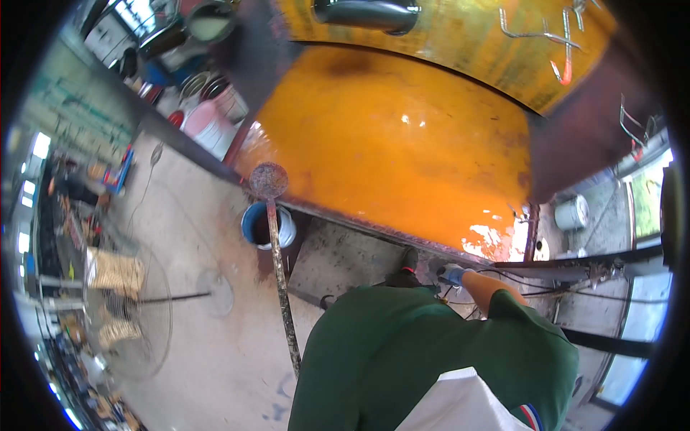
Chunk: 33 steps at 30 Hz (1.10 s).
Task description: The person cleans a paint booth surface using a scraper tool on a long pole, dipping it into a bucket of solvent and wiping the orange-stained surface multiple times.
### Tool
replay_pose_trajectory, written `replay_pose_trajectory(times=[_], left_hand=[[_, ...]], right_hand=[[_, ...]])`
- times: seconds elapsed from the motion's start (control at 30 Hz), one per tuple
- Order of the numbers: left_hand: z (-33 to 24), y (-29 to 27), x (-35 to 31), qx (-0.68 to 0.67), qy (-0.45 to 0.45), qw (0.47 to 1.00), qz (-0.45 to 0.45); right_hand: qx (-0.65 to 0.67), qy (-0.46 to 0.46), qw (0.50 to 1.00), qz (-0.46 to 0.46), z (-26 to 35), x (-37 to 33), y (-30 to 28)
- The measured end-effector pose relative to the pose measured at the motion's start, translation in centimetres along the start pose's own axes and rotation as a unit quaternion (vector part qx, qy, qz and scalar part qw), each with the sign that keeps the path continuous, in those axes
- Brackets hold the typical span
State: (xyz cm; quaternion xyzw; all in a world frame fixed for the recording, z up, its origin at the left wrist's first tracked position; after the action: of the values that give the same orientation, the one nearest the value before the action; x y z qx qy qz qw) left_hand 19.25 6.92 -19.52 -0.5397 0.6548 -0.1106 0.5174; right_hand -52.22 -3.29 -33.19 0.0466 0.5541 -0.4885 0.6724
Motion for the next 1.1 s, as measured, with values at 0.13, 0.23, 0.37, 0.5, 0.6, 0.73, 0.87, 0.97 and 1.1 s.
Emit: replay_pose_trajectory(times=[0.13, 0.23, 0.37, 0.5, 0.6, 0.73, 0.87, 0.97, 1.1], left_hand=[[-4.5, -3.5, 4.7, 0.061, 0.111, 0.992, 0.008], [-9.8, -4.1, 10.0, 0.097, 0.211, 0.973, 0.02], [-23.3, -4.8, 14.2, 0.038, 0.184, 0.981, 0.048], [-30.8, 0.5, 23.2, -0.105, 0.041, 0.975, 0.194], [-40.6, 2.0, 27.9, -0.059, 0.054, 0.978, 0.195], [-52.7, 5.2, 36.5, -0.046, 0.212, 0.962, 0.164], [-64.5, 9.4, 42.2, 0.021, 0.203, 0.972, 0.115], [-72.1, 13.3, 43.5, 0.049, 0.219, 0.969, 0.106], [-79.7, 19.8, 43.4, 0.092, 0.237, 0.962, 0.099]], right_hand=[[-0.105, -0.078, 0.991, -0.003, 0.2, 0.5, 0.7], [0.076, -0.011, 0.992, -0.104, -4.2, -0.8, -0.4], [0.267, 0.109, 0.953, -0.094, -6.3, -6.0, 0.4], [0.137, 0.158, 0.972, -0.104, -16.9, -10.1, 6.0], [0.054, 0.133, 0.99, 0.012, -18.5, -13.8, 10.8], [0.246, 0.236, 0.94, -0.026, -21.9, -18.5, 15.2], [0.35, 0.262, 0.892, -0.113, -24.5, -20.7, 19.6], [0.496, 0.33, 0.79, -0.144, -22.0, -24.0, 19.8], [0.584, 0.343, 0.725, -0.126, -20.2, -24.9, 22.4]])
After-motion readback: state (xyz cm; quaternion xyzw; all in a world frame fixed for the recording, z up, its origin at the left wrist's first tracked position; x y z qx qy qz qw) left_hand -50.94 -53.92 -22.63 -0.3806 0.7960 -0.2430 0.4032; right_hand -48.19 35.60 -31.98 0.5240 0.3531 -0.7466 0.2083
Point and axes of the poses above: each hand's wrist, its own x-axis towards the middle knuckle, its own y-axis out of the palm, z = x × y, the point moved 10 cm from there along x, towards the middle knuckle, and after that the axes turned 6 degrees about x, right-handed, at the moved point
